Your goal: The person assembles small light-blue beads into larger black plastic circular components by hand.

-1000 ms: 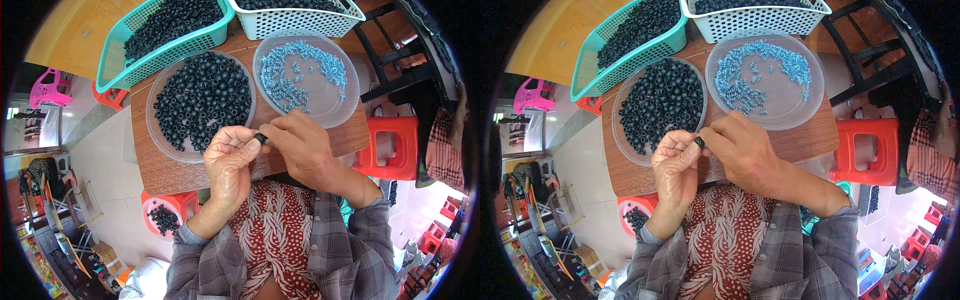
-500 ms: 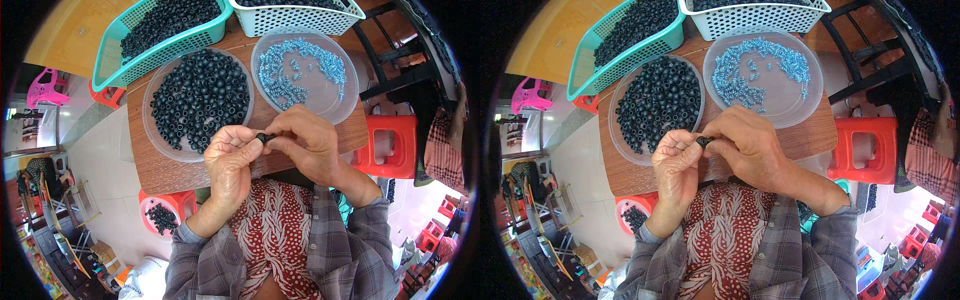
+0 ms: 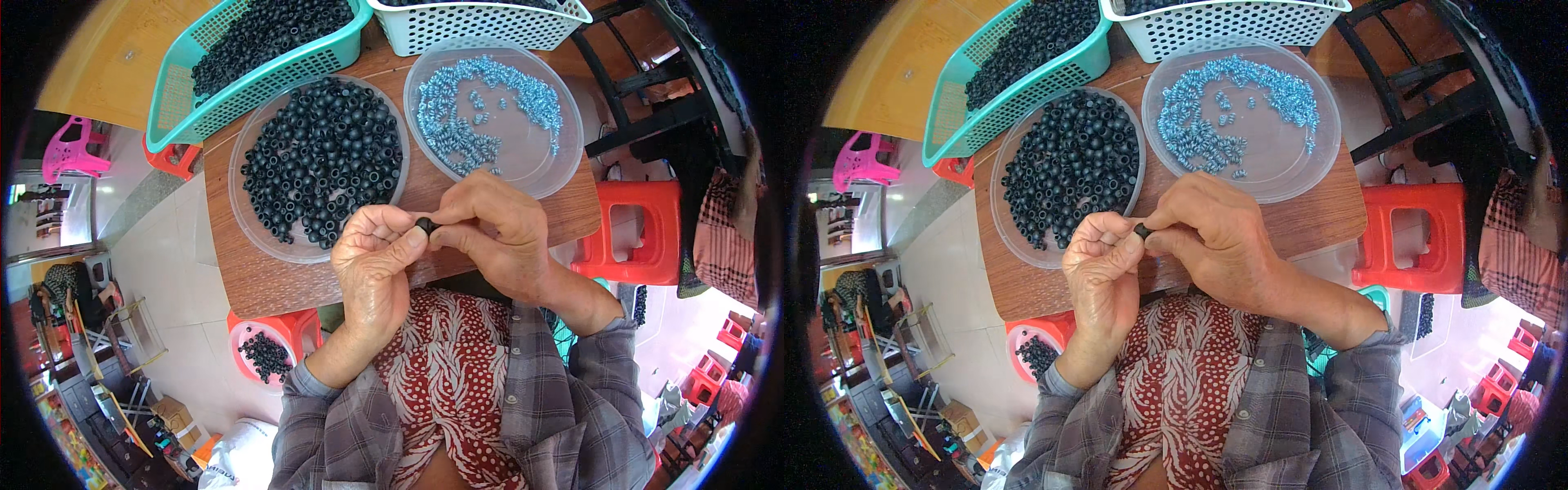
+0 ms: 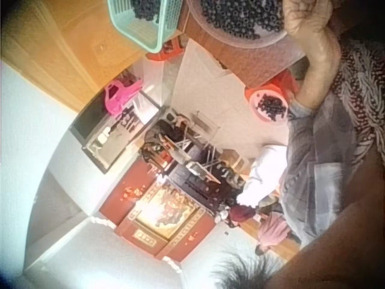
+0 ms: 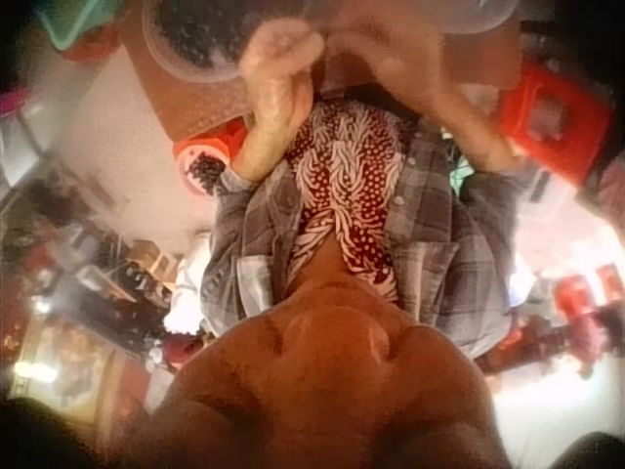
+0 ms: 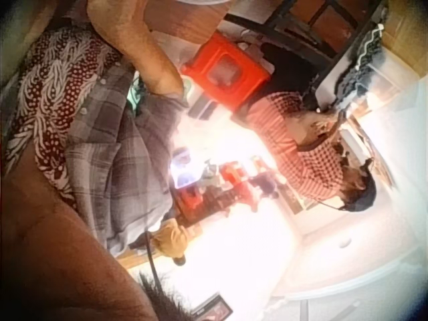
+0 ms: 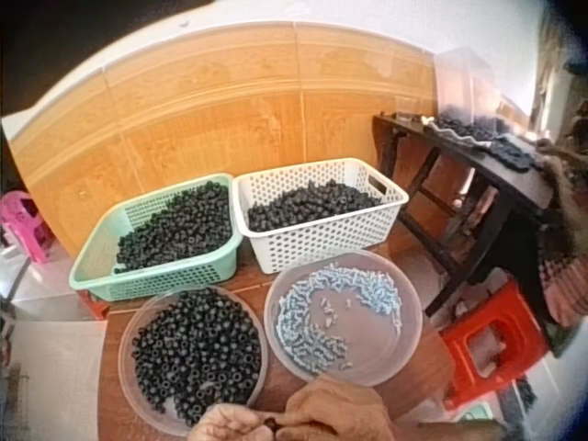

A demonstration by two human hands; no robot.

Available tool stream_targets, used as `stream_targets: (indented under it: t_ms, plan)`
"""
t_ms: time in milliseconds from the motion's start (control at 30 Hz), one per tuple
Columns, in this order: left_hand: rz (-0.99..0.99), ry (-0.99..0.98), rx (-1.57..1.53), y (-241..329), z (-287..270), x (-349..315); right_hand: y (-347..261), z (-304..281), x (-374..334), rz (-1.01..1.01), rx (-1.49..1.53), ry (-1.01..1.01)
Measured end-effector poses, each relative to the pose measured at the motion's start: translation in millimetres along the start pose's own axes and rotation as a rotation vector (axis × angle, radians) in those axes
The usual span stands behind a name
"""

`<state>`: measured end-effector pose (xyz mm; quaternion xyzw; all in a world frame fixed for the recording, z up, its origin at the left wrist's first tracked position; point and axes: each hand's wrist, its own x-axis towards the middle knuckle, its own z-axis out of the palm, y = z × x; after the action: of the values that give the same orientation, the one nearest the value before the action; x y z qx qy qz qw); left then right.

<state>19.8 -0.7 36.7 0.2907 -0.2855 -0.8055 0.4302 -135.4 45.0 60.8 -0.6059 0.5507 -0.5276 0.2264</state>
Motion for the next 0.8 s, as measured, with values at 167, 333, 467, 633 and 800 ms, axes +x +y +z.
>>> stream_targets:
  t_ms: [167, 333, 467, 633, 800]
  plan:
    - [0.058, 0.007, 0.009, -2.0, 2.6, -2.0, 1.8, 2.7, -3.9, 0.022, 0.032, 0.034]
    - [0.072, 0.011, 0.036, -3.7, 1.1, -2.5, 0.3, 4.7, -5.8, 0.025, 0.041, 0.052]
    - [0.130, 0.012, 0.074, -4.6, 3.5, -4.5, -2.1, 3.5, -5.2, 0.000, -0.008, 0.035]
    - [0.106, 0.035, 0.055, -3.3, 3.4, -3.4, -0.6, 9.7, -8.6, -0.181, -0.160, 0.099]
    - [0.087, 0.074, 0.059, -1.5, 8.7, -6.0, 1.7, 12.9, -15.6, -0.298, -0.283, 0.161]
